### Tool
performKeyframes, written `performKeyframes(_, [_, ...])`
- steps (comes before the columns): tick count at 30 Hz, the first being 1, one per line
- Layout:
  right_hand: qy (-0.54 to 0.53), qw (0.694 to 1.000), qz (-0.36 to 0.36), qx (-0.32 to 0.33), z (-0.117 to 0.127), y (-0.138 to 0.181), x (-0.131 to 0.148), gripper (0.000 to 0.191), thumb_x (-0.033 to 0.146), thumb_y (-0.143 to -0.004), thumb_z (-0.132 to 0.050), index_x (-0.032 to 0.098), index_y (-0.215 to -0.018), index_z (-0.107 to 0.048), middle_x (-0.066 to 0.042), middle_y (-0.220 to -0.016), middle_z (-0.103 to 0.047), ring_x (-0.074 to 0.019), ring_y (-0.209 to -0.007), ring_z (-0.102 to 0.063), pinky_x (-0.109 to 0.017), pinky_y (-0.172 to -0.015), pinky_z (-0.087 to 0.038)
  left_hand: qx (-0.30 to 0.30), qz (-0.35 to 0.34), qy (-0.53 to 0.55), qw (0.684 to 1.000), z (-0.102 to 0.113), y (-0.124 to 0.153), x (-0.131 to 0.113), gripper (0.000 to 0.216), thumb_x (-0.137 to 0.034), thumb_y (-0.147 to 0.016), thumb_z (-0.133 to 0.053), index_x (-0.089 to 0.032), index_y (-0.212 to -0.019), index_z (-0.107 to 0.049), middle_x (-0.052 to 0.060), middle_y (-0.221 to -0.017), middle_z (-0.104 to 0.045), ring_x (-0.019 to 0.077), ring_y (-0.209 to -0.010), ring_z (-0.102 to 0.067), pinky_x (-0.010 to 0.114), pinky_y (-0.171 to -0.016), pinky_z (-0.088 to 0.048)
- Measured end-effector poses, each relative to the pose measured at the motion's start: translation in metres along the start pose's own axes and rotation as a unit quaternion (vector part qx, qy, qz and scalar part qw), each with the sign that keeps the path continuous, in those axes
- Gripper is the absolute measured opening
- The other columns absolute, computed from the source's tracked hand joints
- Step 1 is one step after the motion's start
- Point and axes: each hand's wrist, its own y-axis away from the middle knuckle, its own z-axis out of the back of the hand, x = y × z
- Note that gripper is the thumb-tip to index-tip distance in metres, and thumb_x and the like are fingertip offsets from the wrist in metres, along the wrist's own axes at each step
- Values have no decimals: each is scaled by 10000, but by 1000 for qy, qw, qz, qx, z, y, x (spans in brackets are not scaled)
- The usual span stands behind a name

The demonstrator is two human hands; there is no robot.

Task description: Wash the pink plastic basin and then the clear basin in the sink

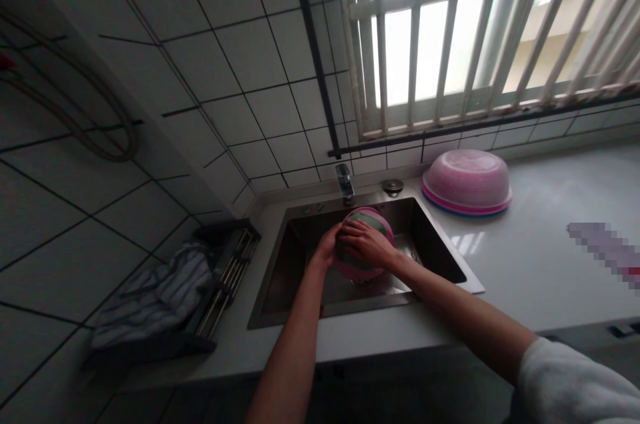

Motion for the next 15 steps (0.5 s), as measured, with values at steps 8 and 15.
performKeyframes(8, [-10, 980, -195, -44, 5, 16, -45, 484, 423, -1104, -534, 217, -1524, -659, -157, -1597, -587, -323, -1523, -502, -531, -1281, -416, 19, 52, 15, 998, 5, -7, 1, 195, -301, -952, -756, -127, -1024, -810, 89, -931, -833, 199, -779, -764, 318, -843, -588])
performKeyframes(15, [-33, 979, -178, -88, 1, 13, -34, 430, 346, -1080, -564, 236, -1477, -688, -141, -1557, -616, -309, -1473, -538, -534, -1255, -440, 36, 44, 4, 998, -1, 0, -2, 250, -358, -982, -722, -131, -1040, -808, 105, -980, -836, 216, -871, -774, 341, -920, -595])
